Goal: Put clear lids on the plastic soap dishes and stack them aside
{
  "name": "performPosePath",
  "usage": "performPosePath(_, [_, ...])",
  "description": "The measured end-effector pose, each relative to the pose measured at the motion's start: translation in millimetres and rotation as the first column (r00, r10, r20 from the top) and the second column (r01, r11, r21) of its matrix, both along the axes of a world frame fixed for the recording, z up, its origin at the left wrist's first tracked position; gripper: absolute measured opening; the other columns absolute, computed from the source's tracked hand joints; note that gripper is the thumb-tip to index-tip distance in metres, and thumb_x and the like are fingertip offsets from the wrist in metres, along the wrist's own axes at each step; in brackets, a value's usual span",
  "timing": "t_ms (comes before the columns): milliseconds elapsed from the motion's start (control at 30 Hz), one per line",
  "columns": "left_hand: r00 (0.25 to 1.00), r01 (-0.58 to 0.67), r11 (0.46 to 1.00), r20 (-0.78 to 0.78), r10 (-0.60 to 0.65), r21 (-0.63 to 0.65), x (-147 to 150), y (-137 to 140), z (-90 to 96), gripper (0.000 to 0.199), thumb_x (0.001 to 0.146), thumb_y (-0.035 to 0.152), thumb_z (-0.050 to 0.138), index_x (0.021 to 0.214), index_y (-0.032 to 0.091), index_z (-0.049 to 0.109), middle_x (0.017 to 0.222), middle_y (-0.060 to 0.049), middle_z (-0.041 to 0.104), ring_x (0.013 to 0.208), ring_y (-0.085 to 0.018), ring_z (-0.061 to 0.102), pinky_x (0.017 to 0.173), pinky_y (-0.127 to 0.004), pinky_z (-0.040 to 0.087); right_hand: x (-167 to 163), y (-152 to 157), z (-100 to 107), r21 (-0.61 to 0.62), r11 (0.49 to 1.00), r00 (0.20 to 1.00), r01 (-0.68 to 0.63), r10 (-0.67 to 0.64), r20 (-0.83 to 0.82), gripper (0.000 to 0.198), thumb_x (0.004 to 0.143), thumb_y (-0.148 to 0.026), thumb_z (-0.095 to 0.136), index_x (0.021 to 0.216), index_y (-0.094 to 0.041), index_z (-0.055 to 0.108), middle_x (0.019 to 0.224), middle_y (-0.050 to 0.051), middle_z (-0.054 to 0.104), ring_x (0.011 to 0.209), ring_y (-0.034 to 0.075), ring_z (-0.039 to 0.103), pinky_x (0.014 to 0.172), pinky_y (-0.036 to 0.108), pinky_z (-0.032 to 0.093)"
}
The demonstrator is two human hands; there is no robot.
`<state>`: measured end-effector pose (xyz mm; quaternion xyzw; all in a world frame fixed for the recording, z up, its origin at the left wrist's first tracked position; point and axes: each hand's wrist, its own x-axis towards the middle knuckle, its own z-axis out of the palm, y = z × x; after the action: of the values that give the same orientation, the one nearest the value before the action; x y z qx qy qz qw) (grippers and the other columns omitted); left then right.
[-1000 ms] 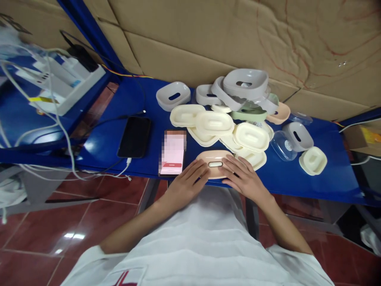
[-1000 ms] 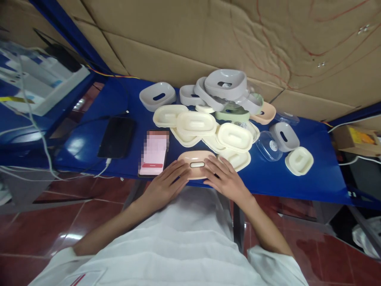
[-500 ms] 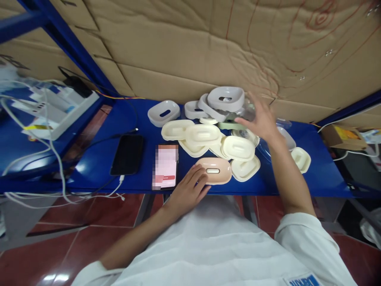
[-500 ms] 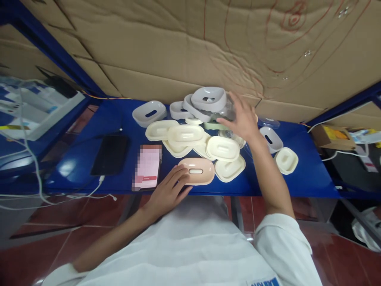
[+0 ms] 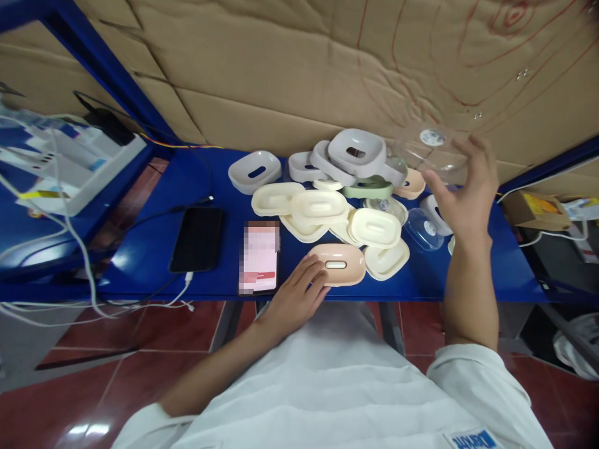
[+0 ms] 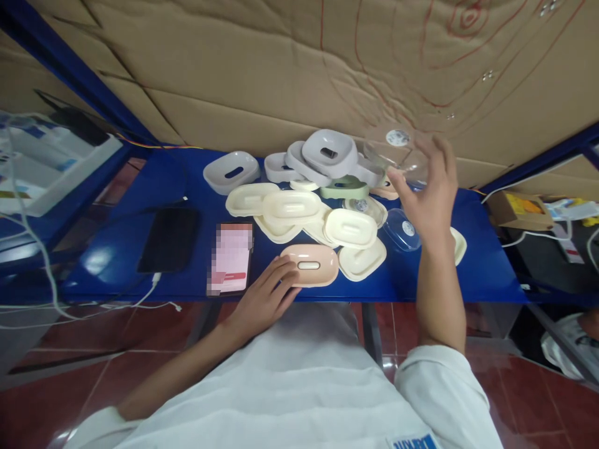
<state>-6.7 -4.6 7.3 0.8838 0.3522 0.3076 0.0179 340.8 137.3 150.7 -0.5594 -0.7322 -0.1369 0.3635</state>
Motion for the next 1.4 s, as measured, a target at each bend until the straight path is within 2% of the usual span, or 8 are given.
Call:
performPosePath(133, [0.995,0.091,0.994,0.054,-0.088,-0.058,-13,-7,3.3,0.016,0.105,0.009,0.061,0.119,0.014,0.066,0.115,-0.009,0.072,0.133,-0.026,0.067,0.129,-0.054,0.049,-5,-71,-62,0.098,0.992,0.986,-0.082,0.095,-0.139,0.07,0.096,-0.056,0.076,0.151,-0.018,0.056,0.161,0.022,0.054,0.156,0.036,0.048,0.126,0.063,0.04])
performPosePath(200, [0.994,0.1,0.994,0.059,-0.097,-0.053,-23,-11,4.6,0.019,0.105,0.005,0.057,0.118,0.016,0.066,0.111,-0.007,0.072,0.13,-0.024,0.067,0.127,-0.053,0.05,-19,-108,-95,-0.018,0.974,0.958,-0.226,0.219,-0.183,0.071,0.096,-0.056,0.076,0.155,-0.023,0.053,0.163,0.019,0.053,0.155,0.038,0.049,0.124,0.066,0.043])
performPosePath(333, [0.997,0.028,0.996,0.074,-0.034,0.088,-38,-16,3.7,0.028,0.103,0.01,0.066,0.128,0.023,0.069,0.117,-0.008,0.071,0.131,-0.026,0.067,0.119,-0.053,0.057,-56,-157,-131,-0.268,0.844,0.885,-0.464,0.429,-0.18,0.073,0.099,-0.049,0.075,0.162,-0.03,0.044,0.169,0.018,0.047,0.156,0.039,0.049,0.12,0.064,0.051])
performPosePath(433, [0.998,-0.032,0.991,0.063,0.024,0.129,-42,-13,5.2,0.039,0.1,0.021,0.076,0.137,0.025,0.067,0.134,-0.013,0.068,0.138,-0.032,0.063,0.113,-0.054,0.061,-76,-161,-131,-0.38,0.769,0.854,-0.514,0.503,-0.137,0.07,0.105,-0.045,0.067,0.167,-0.031,0.038,0.175,0.017,0.038,0.161,0.037,0.042,0.123,0.062,0.05])
performPosePath(600, [1.0,0.02,1.0,-0.021,-0.019,0.012,-42,-4,14.4,0.04,0.107,0.03,0.068,0.144,0.021,0.059,0.143,-0.014,0.07,0.139,-0.032,0.066,0.111,-0.051,0.064,-89,-148,-125,-0.437,0.76,0.843,-0.482,0.538,0.005,0.078,0.106,-0.041,0.067,0.173,-0.038,0.029,0.179,0.013,0.03,0.161,0.038,0.041,0.127,0.062,0.046])
performPosePath(900, [0.999,0.045,0.999,-0.005,-0.045,0.003,-42,-5,13.5,0.031,0.107,0.026,0.067,0.137,0.018,0.06,0.139,-0.015,0.071,0.136,-0.032,0.069,0.108,-0.049,0.066,-92,-159,-140,-0.376,0.814,0.87,-0.443,0.491,0.039,0.102,0.097,-0.04,0.08,0.175,-0.046,0.015,0.178,0.009,0.034,0.158,0.039,0.047,0.124,0.062,0.051])
performPosePath(1267, [0.992,0.052,0.998,0.114,-0.047,-0.043,-41,-4,4.7,0.042,0.105,0.024,0.069,0.146,0.023,0.058,0.149,-0.015,0.065,0.143,-0.031,0.063,0.113,-0.05,0.064,-98,-156,-143,-0.347,0.818,0.87,-0.458,0.493,0.014,0.093,0.1,-0.038,0.076,0.175,-0.04,0.022,0.178,0.014,0.034,0.157,0.038,0.048,0.122,0.058,0.054])
performPosePath(1400, [0.989,-0.002,1.0,0.149,-0.002,0.024,-35,-14,3.4,0.053,0.101,0.026,0.076,0.15,0.025,0.056,0.156,-0.017,0.059,0.143,-0.032,0.063,0.112,-0.048,0.064,-81,-164,-135,-0.26,0.874,0.898,-0.41,0.437,0.051,0.092,0.098,-0.041,0.078,0.174,-0.044,0.027,0.174,0.011,0.041,0.15,0.04,0.056,0.116,0.059,0.06])
